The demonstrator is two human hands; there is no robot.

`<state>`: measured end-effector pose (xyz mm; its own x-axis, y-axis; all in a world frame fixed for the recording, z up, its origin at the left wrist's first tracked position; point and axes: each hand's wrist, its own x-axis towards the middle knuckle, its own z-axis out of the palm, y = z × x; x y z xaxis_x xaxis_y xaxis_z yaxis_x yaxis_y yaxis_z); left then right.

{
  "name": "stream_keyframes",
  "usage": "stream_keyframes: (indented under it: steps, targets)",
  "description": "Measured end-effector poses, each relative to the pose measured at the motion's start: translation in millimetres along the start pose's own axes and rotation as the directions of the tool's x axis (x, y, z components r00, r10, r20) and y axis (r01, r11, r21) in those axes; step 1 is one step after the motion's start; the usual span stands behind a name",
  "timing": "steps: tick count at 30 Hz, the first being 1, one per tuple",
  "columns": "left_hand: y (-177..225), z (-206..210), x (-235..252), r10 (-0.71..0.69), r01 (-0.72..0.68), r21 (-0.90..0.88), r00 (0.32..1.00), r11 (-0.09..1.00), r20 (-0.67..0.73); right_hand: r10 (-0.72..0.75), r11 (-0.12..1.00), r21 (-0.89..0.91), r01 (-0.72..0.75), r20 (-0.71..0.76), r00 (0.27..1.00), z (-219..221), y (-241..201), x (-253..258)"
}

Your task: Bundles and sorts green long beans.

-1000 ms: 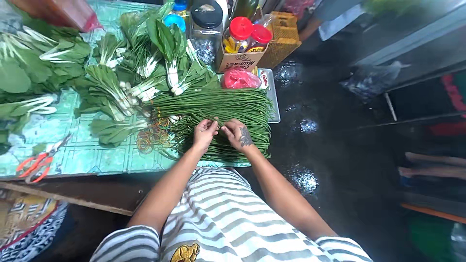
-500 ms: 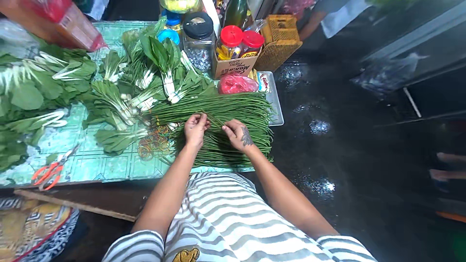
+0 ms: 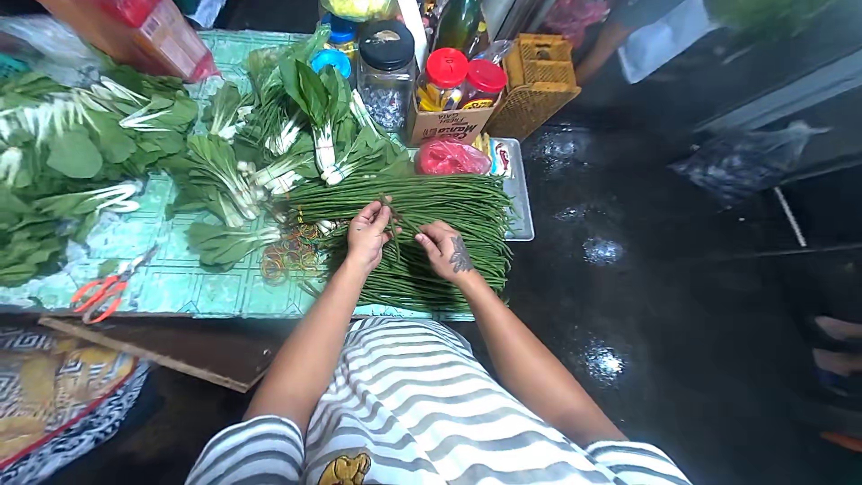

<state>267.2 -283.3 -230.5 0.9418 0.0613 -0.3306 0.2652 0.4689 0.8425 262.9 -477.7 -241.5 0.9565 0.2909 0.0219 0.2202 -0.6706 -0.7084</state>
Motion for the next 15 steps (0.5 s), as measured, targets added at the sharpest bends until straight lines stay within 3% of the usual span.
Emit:
stream_keyframes:
  steps: [9, 13, 15]
  targets:
    - [-6, -6, 13, -0.059, 0.052, -0.144, 0.997, 0.988, -0.043, 0.003, 1.000, -0.023, -0.003, -0.013, 1.000, -2, -1, 2]
    - [-5, -13, 19, -0.089, 0.066, -0.162, 0.987, 0.984, -0.134, -0.002, 1.000, -0.001, 0.002, -0.051, 0.999, -6, 7, 7]
    - [-6, -16, 20, -0.088, 0.071, -0.082, 0.970, 0.994, -0.225, 0.021, 1.000, 0.013, -0.020, -0.091, 0.996, -8, 7, 10]
